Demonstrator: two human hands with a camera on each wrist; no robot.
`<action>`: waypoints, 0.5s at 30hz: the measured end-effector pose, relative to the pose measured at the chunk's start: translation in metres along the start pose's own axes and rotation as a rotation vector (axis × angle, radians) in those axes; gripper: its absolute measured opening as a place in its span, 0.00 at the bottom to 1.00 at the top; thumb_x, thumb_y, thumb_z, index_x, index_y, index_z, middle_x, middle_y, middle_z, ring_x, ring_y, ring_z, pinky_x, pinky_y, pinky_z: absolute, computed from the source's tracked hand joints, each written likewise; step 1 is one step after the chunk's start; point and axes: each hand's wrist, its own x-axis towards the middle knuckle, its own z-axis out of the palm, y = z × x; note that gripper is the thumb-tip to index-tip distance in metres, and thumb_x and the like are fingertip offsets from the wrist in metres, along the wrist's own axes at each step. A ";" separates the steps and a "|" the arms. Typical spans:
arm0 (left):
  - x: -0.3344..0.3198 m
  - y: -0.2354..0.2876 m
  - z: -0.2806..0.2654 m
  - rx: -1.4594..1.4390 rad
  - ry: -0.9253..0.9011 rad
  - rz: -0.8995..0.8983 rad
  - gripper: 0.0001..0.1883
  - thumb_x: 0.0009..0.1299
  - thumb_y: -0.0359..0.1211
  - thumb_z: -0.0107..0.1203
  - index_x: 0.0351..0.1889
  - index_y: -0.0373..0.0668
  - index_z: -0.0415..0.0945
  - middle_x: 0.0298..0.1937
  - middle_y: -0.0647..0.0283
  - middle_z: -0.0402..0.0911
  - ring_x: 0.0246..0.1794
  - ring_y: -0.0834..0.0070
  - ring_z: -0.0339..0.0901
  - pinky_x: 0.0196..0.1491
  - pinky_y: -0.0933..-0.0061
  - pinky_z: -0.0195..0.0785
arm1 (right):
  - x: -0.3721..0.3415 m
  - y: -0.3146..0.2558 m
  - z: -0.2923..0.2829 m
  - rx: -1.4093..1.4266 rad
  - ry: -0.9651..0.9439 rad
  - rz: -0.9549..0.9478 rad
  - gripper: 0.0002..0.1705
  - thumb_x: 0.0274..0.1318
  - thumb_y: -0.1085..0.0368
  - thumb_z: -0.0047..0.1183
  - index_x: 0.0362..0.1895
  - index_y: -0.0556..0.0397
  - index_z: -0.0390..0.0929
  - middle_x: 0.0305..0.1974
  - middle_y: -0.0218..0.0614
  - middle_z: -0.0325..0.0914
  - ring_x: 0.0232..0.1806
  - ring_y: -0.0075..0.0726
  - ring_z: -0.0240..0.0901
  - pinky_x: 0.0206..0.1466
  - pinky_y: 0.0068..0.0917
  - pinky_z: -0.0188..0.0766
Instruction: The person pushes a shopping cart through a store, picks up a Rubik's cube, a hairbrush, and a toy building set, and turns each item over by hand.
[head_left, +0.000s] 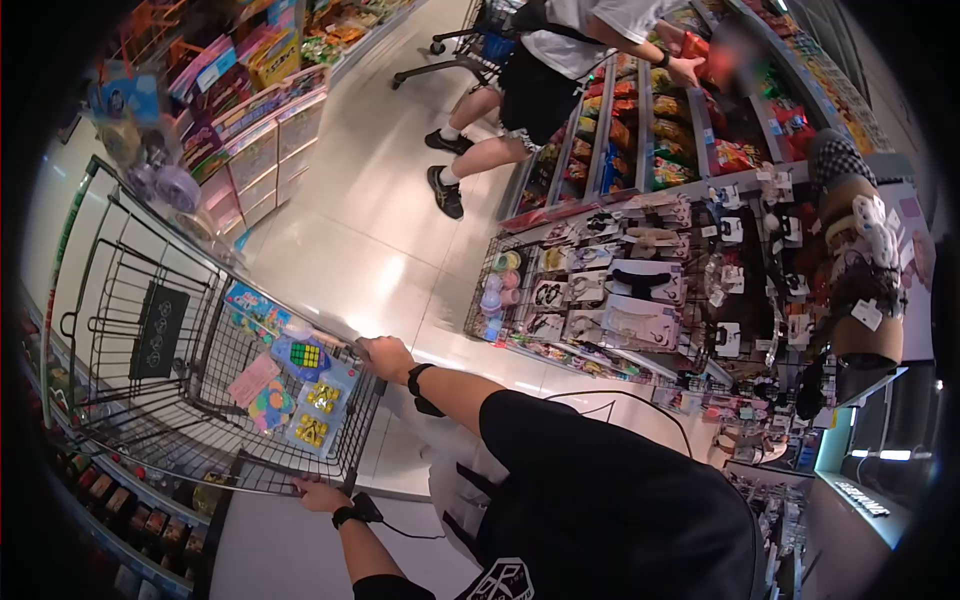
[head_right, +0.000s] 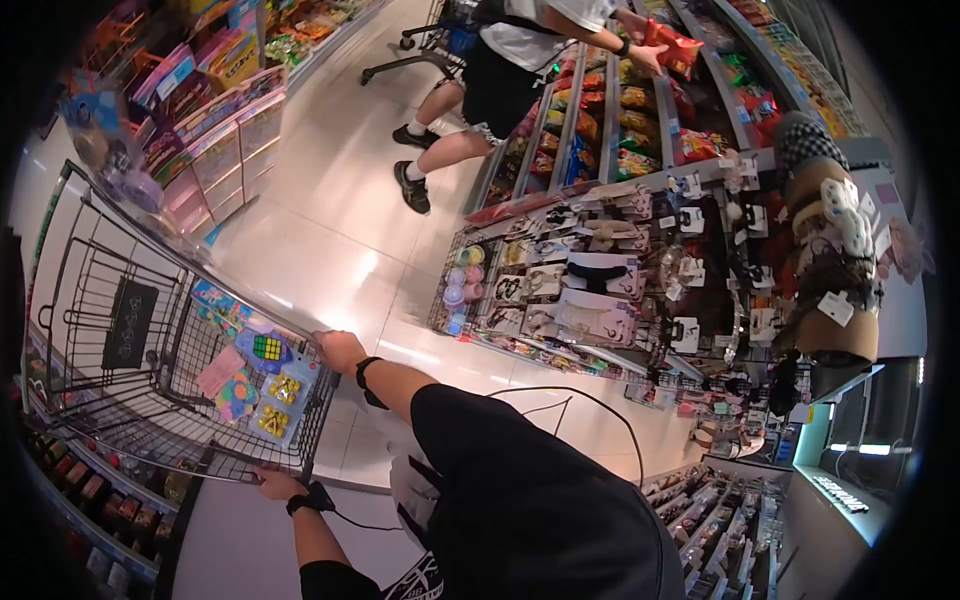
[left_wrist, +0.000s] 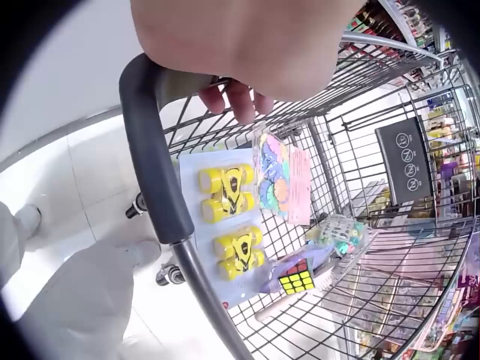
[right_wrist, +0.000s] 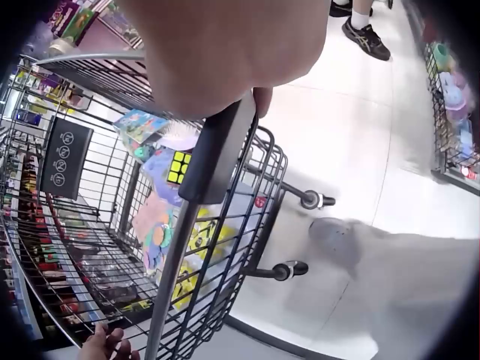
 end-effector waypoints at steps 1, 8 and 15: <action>0.011 0.020 0.014 -0.048 0.028 0.035 0.17 0.81 0.43 0.52 0.51 0.37 0.75 0.35 0.63 0.78 0.25 0.77 0.72 0.28 0.75 0.65 | 0.014 -0.018 0.009 0.018 0.104 0.005 0.12 0.64 0.57 0.52 0.44 0.47 0.82 0.28 0.46 0.83 0.35 0.57 0.82 0.43 0.48 0.78; 0.092 0.073 0.021 0.218 0.091 0.194 0.15 0.81 0.36 0.50 0.55 0.34 0.74 0.40 0.54 0.85 0.25 0.72 0.78 0.27 0.74 0.72 | 0.079 -0.098 0.044 0.099 0.154 0.050 0.11 0.63 0.56 0.55 0.45 0.43 0.85 0.32 0.43 0.85 0.35 0.54 0.82 0.42 0.46 0.77; 0.185 0.083 -0.004 0.117 0.119 0.150 0.13 0.76 0.32 0.52 0.54 0.34 0.74 0.38 0.55 0.85 0.27 0.73 0.80 0.27 0.75 0.74 | 0.114 -0.170 0.108 0.051 0.166 0.015 0.10 0.64 0.54 0.58 0.41 0.44 0.84 0.28 0.44 0.83 0.32 0.58 0.80 0.39 0.50 0.76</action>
